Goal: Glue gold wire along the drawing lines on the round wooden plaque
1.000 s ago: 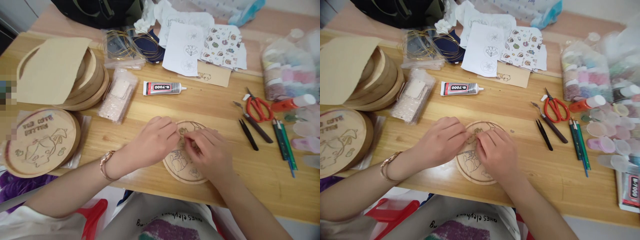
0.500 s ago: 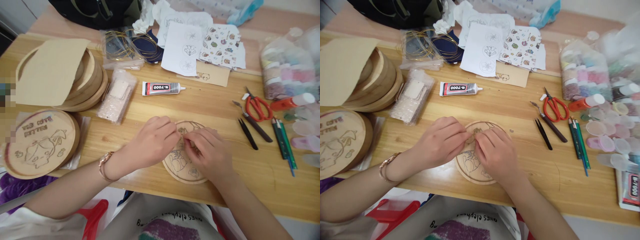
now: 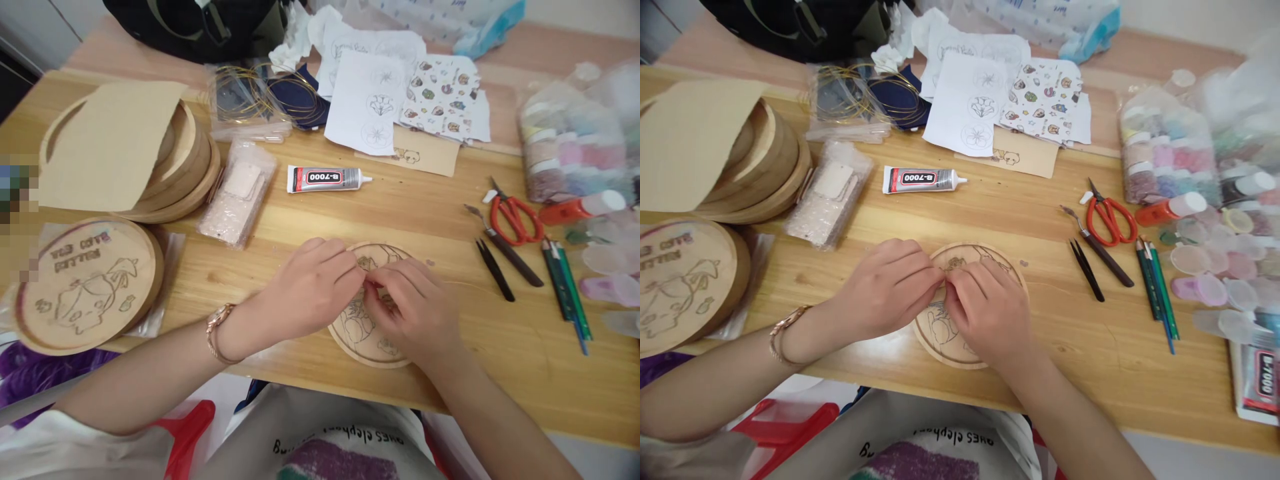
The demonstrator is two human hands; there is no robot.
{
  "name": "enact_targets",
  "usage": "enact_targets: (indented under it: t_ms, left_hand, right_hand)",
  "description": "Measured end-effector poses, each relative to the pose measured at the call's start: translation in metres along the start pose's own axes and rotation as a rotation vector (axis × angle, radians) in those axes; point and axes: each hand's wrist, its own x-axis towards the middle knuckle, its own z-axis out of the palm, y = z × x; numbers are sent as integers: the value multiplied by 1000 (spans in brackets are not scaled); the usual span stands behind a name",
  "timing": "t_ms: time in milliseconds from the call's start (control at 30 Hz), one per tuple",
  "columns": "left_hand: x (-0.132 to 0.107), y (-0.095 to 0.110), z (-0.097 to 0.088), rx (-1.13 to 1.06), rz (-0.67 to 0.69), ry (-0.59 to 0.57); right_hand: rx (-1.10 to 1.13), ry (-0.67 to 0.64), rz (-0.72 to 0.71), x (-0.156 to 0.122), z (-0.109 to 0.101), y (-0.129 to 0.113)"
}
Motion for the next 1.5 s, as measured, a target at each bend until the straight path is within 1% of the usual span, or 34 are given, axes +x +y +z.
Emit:
enact_targets:
  t_ms: [133,300,433,633,767,900,1000,1100,1200,1267,1367,1433,1500]
  left_hand:
    - [0,0,-1,-10,1,20]
    - [0,0,0,-5,-9,-1]
    - [0,0,0,-19,-14,5]
    - [0,-3,-2,-35,-17,5]
    - [-1,-5,-3,-74,-38,2]
    - [-2,-6,-2,-113,-60,18]
    - [-2,-7,-2,-137,-77,26]
    - [-2,-12,-5,-135,-81,20]
    - [-1,-19,-8,-139,-117,5]
    - [0,-23,-10,-153,-157,-17]
    - [0,-26,-11,-202,-209,-67]
    - [-1,-26,-11,-216,-214,-114]
    - [-1,-25,-11,-185,-189,-157]
  right_hand:
    - [-1,16,24,0,0,-2]
    - [-2,20,55,-1,-1,-3]
    - [-24,26,58,-1,0,-3]
    - [-6,2,86,-3,-2,-1]
    - [-5,-27,104,-5,-7,-1]
    - [15,-30,132,-7,-9,0]
    - [36,-37,140,-9,-16,2]
    - [27,-69,141,-12,-28,8]
    - [41,-119,143,-17,-37,11]
    - [78,-161,111,-20,-36,11]
    - [124,-193,75,-23,-25,7]
    - [126,-190,82,-25,-19,5]
    - [116,-188,92,-27,-15,4]
